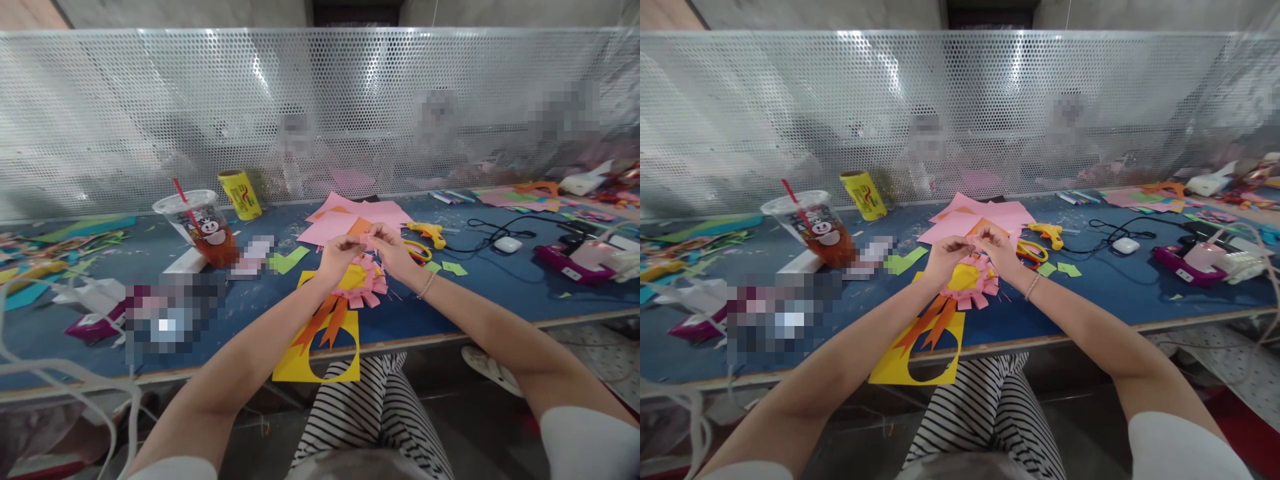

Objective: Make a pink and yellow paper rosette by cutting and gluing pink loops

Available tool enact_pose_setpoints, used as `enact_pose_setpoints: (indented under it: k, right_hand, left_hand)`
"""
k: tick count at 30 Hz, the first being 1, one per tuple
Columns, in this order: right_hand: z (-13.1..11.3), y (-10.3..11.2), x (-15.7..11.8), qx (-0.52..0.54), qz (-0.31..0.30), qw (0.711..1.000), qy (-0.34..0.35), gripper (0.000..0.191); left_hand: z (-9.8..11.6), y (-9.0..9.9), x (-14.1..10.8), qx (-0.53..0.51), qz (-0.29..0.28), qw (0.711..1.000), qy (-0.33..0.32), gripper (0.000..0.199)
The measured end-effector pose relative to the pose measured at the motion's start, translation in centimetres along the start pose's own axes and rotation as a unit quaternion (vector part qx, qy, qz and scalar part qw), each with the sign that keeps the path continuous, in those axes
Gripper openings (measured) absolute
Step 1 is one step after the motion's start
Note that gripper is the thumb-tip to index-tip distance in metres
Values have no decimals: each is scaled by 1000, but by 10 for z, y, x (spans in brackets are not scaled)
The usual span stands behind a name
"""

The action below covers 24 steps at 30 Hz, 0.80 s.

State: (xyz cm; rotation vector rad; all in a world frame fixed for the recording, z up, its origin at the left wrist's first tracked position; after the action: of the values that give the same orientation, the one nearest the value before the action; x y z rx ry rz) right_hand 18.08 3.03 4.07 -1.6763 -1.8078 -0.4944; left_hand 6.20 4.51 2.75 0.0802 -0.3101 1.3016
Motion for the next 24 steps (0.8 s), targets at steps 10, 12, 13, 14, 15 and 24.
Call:
enact_pose_setpoints:
  k: [10,12,13,14,15,24]
  right_hand:
    - [4,-1,0,-14,1,999,-43,13]
    - [4,-2,-1,-10,-1,999,-46,14]
    - [4,-2,-1,-5,-3,999,-46,14]
    - [4,-3,-1,3,-5,999,-45,14]
    - [4,-4,-1,14,-9,999,-43,14]
    - [7,-5,-2,21,-19,997,-67,14]
  left_hand:
    - [10,-5,-7,-16,-27,999,24,24]
    - [11,-4,-7,-9,-20,999,26,24]
    - [11,-4,-7,-3,-18,1000,25,24]
    - [11,-3,-7,2,-16,1000,25,23]
    - [10,-3,-7,4,-16,1000,24,22]
    - [8,-2,-6,11,-22,999,30,25]
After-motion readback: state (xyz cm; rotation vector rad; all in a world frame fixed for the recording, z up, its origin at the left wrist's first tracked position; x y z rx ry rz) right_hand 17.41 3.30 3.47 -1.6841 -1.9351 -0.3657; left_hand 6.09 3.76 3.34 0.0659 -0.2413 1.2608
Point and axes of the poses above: each hand's wrist, its own x-axis towards the middle knuckle, its own y-axis out of the back of the hand, z = x × y, the point moved 7 cm from there along x, towards the middle knuckle, and after that the axes turned 6 degrees about y, right-handed, at the moved point
